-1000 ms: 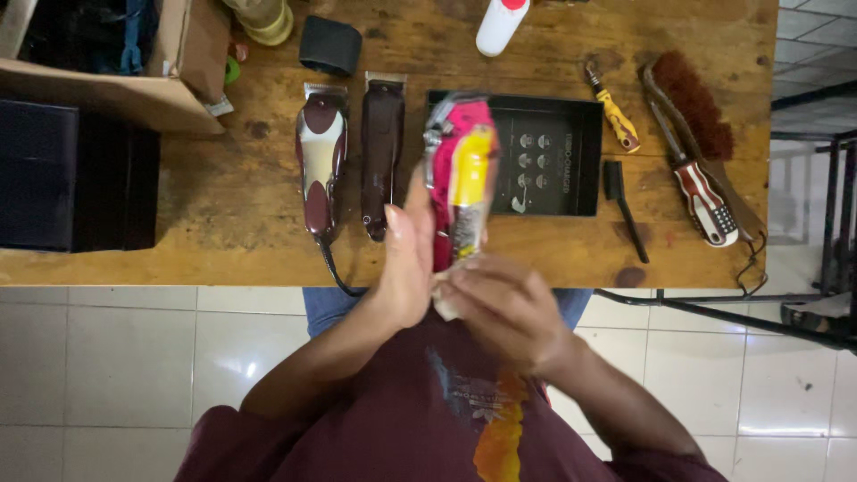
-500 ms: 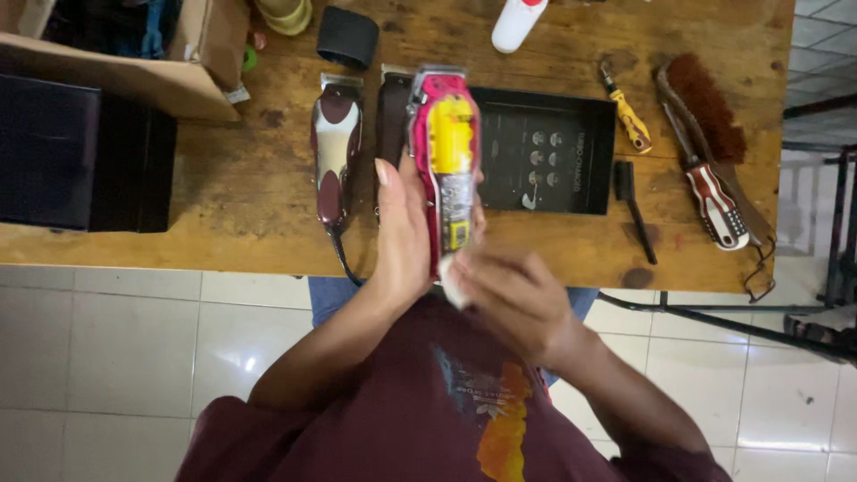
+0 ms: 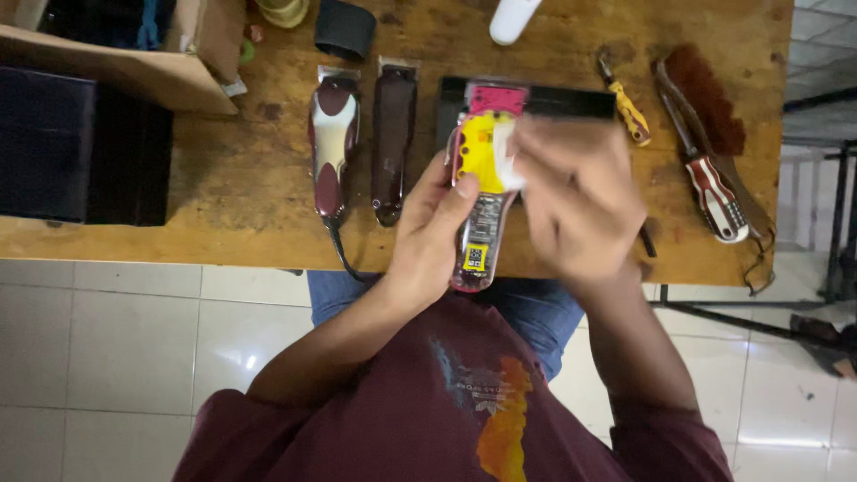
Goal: The person applies oil from a bottle onto the blades of hair clippers, wipes them with a cloth, and attaches a protective cap to one of them.
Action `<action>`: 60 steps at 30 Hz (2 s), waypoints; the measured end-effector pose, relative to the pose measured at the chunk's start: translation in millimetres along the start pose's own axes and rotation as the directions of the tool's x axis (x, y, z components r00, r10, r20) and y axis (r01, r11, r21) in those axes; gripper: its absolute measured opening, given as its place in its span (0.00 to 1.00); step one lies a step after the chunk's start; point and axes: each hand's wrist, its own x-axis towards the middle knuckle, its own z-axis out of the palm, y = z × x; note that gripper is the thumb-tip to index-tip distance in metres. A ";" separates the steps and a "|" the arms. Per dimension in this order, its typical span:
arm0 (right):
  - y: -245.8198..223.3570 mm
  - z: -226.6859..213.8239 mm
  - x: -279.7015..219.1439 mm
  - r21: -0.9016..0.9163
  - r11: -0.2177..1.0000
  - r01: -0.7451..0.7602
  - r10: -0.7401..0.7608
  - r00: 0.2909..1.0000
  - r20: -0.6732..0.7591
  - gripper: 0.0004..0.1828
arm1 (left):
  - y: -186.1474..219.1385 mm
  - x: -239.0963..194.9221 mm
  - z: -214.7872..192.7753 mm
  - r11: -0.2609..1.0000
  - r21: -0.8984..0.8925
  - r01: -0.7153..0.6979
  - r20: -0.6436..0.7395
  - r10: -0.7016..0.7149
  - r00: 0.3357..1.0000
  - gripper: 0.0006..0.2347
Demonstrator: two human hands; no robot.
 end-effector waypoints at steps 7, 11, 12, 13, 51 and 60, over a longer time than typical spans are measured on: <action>-40.1 1.1 -57.3 0.240 0.968 0.074 -0.143 0.947 0.287 0.15 | 21.3 6.4 -28.2 0.999 -0.031 -0.037 -0.165 0.031 0.986 0.20; -23.7 -13.4 -51.3 0.436 0.888 -0.147 0.083 0.983 0.162 0.11 | 36.8 5.1 -10.7 0.998 -0.060 0.007 -0.061 -0.011 0.998 0.29; -18.8 -18.5 -44.6 0.352 0.924 -0.149 0.147 0.989 0.031 0.10 | 39.8 6.1 -4.5 0.998 -0.059 0.003 -0.057 -0.007 0.998 0.29; -13.6 -24.8 -36.7 0.218 0.960 -0.176 0.186 0.982 -0.026 0.09 | 41.2 2.5 1.2 0.997 -0.064 0.044 -0.056 -0.047 0.997 0.29; -32.8 0.7 -23.1 0.106 0.987 0.119 -0.122 0.992 0.024 0.12 | 23.9 5.5 18.1 0.980 -0.180 0.079 -0.137 -0.104 0.985 0.21; -31.9 -47.8 -33.1 0.472 0.874 -0.112 -0.083 0.924 0.372 0.14 | 35.2 4.2 13.5 0.994 -0.007 0.110 -0.006 -0.110 0.994 0.24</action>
